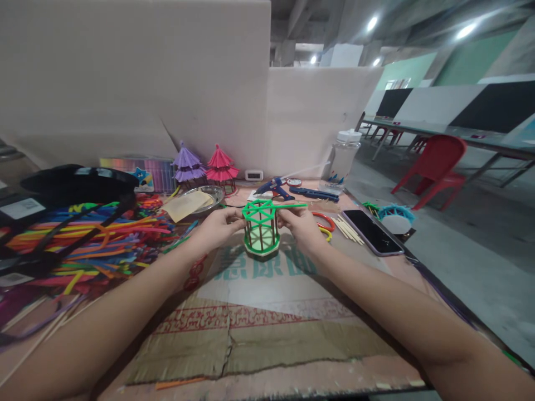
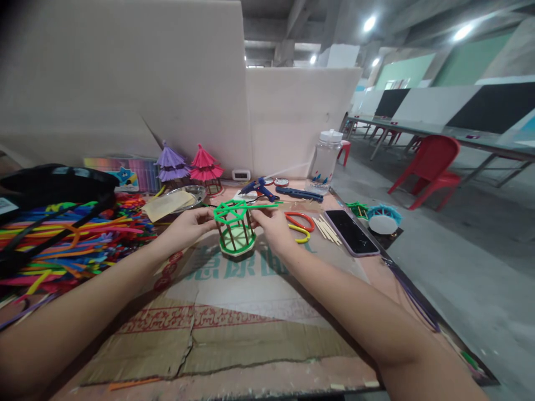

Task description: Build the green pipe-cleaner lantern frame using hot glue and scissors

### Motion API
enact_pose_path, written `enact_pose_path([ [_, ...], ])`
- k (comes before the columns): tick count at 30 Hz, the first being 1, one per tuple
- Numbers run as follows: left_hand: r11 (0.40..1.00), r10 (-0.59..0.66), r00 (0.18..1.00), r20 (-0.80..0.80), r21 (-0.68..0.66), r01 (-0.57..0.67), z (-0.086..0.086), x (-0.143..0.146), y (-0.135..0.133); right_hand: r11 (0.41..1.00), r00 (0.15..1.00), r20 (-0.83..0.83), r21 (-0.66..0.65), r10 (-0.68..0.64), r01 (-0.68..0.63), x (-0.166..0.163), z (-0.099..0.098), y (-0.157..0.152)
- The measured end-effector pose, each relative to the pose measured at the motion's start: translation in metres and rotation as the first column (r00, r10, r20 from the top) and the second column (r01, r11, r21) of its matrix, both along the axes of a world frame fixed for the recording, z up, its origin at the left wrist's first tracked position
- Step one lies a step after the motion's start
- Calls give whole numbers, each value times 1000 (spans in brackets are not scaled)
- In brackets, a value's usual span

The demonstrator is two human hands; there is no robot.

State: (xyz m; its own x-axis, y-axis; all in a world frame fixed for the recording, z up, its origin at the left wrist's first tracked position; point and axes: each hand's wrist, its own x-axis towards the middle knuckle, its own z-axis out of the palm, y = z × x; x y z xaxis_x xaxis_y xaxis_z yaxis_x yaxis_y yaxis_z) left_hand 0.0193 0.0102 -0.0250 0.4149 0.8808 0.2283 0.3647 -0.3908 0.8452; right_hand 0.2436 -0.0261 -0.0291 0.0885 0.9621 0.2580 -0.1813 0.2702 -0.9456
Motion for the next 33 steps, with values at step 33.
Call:
enact_pose_path([
  [33,772,63,981,-184,632,69,32,5,-37,739,613,680,637,-401,-222,19,61,-37],
])
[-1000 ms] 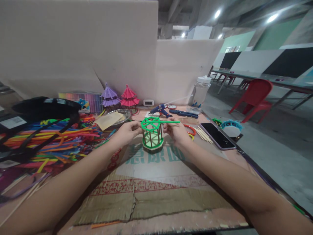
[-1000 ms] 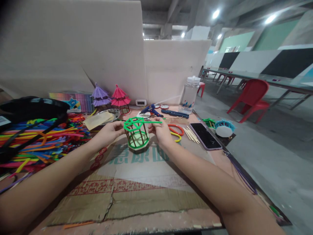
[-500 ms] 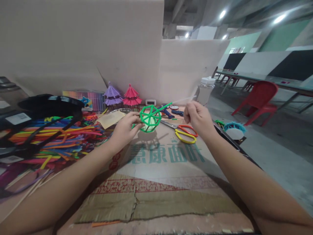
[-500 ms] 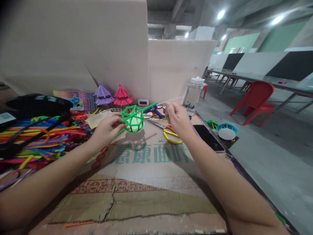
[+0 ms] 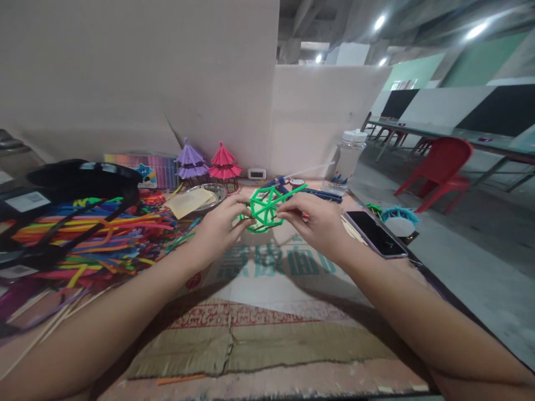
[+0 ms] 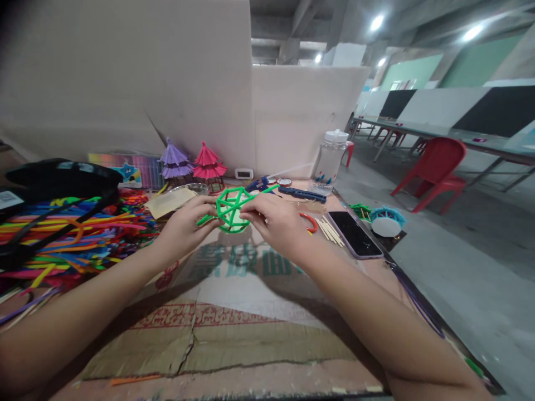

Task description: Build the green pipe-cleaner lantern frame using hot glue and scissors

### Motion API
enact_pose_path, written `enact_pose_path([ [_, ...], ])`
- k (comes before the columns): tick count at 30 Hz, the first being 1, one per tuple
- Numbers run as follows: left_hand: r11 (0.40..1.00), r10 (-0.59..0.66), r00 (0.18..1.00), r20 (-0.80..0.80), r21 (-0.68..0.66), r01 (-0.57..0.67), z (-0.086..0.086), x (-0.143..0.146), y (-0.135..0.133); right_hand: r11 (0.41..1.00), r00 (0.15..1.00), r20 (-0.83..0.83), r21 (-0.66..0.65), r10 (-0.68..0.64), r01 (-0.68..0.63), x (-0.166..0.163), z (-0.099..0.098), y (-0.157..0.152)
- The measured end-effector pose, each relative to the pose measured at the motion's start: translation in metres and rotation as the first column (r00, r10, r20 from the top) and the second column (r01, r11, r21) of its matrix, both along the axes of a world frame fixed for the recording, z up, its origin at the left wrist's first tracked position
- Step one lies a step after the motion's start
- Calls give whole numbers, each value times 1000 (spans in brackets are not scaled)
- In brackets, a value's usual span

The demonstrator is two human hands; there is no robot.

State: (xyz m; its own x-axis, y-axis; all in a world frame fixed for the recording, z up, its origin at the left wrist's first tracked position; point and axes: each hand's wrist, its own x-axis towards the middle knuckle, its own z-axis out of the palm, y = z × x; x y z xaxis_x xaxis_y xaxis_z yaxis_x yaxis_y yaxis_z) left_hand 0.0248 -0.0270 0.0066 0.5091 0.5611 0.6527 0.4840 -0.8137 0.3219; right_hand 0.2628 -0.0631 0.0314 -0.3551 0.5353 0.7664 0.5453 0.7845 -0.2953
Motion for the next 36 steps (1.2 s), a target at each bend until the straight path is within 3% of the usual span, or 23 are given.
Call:
enact_pose_path([
  [6,986,-11,994,112,-164,29,3,1,2,984,988,-71,-128,-136,126,3,5,0],
  [11,985,18,989,146,-173,8,3,3,3,959,979,-192,-284,-63,6,2,4,7],
  [15,969,35,979,203,-248,16,1,1,6,873,943,-328,-472,-48,-120,8,-1,19],
  [21,963,77,963,258,-269,-4,-1,-1,11,813,962,-253,-578,-104,-64,14,-12,31],
  [25,974,65,964,257,-228,-5,-1,1,8,740,913,-401,-636,-74,-219,7,-22,34],
  [29,973,63,964,259,-230,-2,1,3,5,624,917,-393,-701,64,-344,3,-25,32],
  [36,961,49,958,282,-274,31,0,2,7,726,945,-326,-643,31,-245,8,-16,29],
])
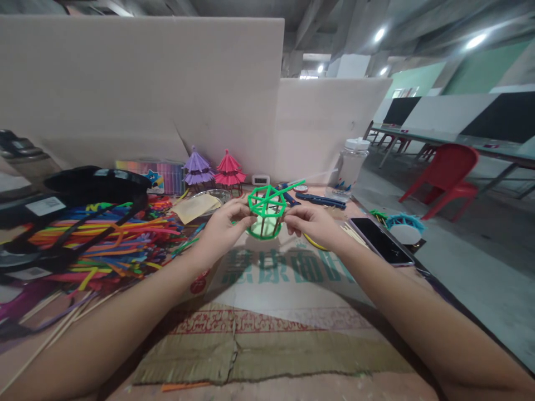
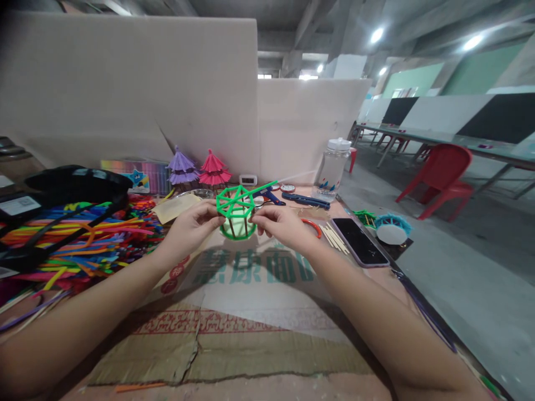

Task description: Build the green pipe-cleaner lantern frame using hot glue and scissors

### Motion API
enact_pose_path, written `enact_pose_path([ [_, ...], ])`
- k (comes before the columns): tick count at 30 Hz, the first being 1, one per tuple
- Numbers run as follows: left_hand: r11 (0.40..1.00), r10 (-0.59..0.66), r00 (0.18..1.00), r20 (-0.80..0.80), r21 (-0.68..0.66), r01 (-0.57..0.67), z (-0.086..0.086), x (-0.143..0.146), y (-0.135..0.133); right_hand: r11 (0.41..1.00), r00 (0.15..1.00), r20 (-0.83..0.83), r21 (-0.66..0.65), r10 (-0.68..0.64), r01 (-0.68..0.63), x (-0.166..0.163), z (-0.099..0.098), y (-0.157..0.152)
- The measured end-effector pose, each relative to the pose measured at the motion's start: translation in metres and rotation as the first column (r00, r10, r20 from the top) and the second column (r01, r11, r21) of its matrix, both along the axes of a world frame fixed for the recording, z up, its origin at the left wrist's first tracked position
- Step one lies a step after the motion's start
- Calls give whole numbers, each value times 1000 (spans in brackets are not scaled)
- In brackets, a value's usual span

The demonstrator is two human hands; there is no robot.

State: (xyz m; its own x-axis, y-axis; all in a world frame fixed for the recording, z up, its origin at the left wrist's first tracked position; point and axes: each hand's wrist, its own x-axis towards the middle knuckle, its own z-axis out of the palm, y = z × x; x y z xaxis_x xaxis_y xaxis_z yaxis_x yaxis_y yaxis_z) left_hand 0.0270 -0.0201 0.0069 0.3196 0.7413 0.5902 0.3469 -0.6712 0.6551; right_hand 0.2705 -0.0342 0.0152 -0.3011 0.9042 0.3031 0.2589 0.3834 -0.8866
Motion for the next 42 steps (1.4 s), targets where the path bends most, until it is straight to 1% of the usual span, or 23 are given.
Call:
enact_pose_path([
  [2,1000,7,1000,15,-24,-6,-2,-1,2,1000,999,-43,7,-22,22,3,3,1],
  [5,999,12,1000,19,-38,-11,-3,-2,4,999,994,-103,-32,-24,21,5,6,1],
  [8,999,38,999,-23,28,-37,-3,-2,4,997,993,-116,-74,-20,11,3,5,0],
  [11,995,58,997,-58,82,-53,-3,-1,1,996,997,-83,-87,3,-10,-1,3,-1],
  [13,994,51,996,-69,101,-44,-4,-1,1,996,996,-86,-84,8,-15,-3,2,-2],
  [17,996,33,998,-60,90,-28,-5,-2,2,998,987,-164,-62,5,-15,-3,3,-3],
  [20,997,41,998,-53,65,-38,-6,-3,5,998,984,-168,-18,-62,60,3,5,1],
  [23,998,31,998,-50,64,-28,-7,-5,8,977,964,-167,16,-209,215,16,10,7],
  [25,997,-5,999,-45,73,8,-9,-6,10,933,932,-165,105,-324,343,25,17,8],
  [27,996,-52,997,-59,72,57,-12,-6,12,850,898,-121,291,-423,440,32,26,5],
  [28,995,-74,995,-73,57,78,-13,-6,14,802,887,-78,397,-455,446,34,30,2],
  [29,995,-94,991,-91,31,97,-15,-7,15,765,881,-21,487,-473,422,35,34,-1],
  [30,994,-112,988,-106,4,113,-17,-7,16,751,880,47,544,-473,375,34,36,-4],
  [31,992,-127,985,-115,-17,126,-18,-7,17,760,880,126,568,-459,315,33,38,-7],
  [32,990,-139,983,-120,-25,137,-19,-7,18,788,876,209,558,-435,259,32,39,-10],
  [34,988,-156,979,-128,2,157,-20,-6,19,868,858,354,460,-371,186,27,38,-14],
  [36,984,-160,978,-137,51,168,-19,-7,18,935,845,450,325,-287,144,23,35,-15],
  [37,983,-160,976,-145,69,171,-19,-7,18,958,845,478,259,-239,125,21,34,-16],
  [39,981,-159,974,-160,85,174,-19,-7,17,986,859,493,148,-141,76,17,31,-15],
  [42,979,-157,972,-173,100,176,-21,-8,16,999,906,422,39,-43,29,13,26,-12],
])
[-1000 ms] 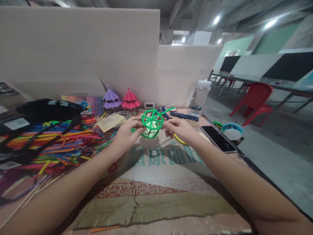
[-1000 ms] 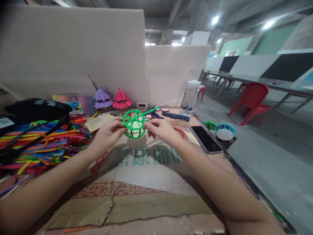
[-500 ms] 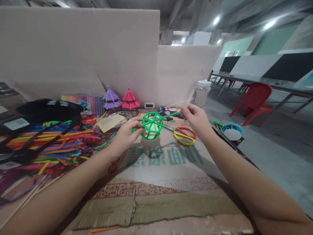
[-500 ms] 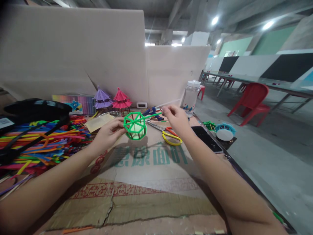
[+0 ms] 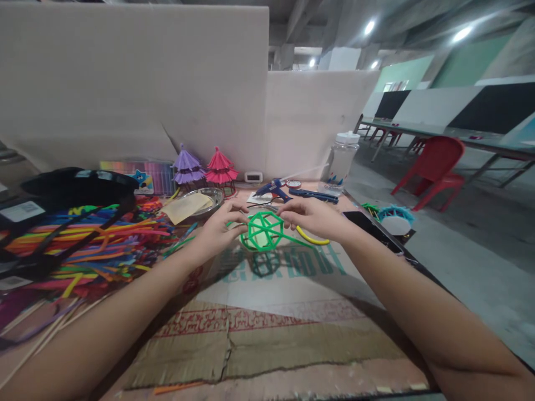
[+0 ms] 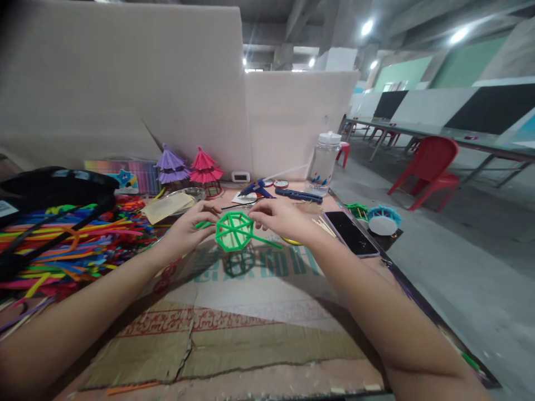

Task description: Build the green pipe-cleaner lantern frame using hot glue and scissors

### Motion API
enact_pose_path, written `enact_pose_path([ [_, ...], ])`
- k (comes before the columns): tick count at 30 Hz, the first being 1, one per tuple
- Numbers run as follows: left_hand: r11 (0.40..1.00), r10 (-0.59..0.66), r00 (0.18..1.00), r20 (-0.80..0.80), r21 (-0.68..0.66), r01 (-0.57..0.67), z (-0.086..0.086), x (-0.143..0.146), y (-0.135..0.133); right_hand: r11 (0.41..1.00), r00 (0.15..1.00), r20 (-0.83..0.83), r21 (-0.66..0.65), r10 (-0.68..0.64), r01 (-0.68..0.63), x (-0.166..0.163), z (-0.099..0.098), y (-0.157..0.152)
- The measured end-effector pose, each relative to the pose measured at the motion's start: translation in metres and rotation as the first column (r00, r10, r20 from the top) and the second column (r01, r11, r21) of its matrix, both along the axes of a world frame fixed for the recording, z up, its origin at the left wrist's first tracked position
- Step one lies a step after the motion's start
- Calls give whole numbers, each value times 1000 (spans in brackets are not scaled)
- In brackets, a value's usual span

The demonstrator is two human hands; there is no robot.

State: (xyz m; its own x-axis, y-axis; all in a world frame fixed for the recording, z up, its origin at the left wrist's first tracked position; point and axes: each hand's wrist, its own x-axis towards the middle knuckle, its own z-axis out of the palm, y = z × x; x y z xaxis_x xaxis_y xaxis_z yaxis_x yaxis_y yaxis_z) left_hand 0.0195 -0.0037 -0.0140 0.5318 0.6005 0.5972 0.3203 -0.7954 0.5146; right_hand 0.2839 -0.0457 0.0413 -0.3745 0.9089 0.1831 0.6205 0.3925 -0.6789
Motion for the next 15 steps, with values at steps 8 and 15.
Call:
enact_pose_path([
  [8,990,14,999,-38,-138,-19,7,2,-1,972,993,-88,-213,83,-100,-4,-13,7],
  [15,895,150,988,33,-429,-121,24,2,-13,977,992,-113,-193,65,-86,-5,-15,9],
])
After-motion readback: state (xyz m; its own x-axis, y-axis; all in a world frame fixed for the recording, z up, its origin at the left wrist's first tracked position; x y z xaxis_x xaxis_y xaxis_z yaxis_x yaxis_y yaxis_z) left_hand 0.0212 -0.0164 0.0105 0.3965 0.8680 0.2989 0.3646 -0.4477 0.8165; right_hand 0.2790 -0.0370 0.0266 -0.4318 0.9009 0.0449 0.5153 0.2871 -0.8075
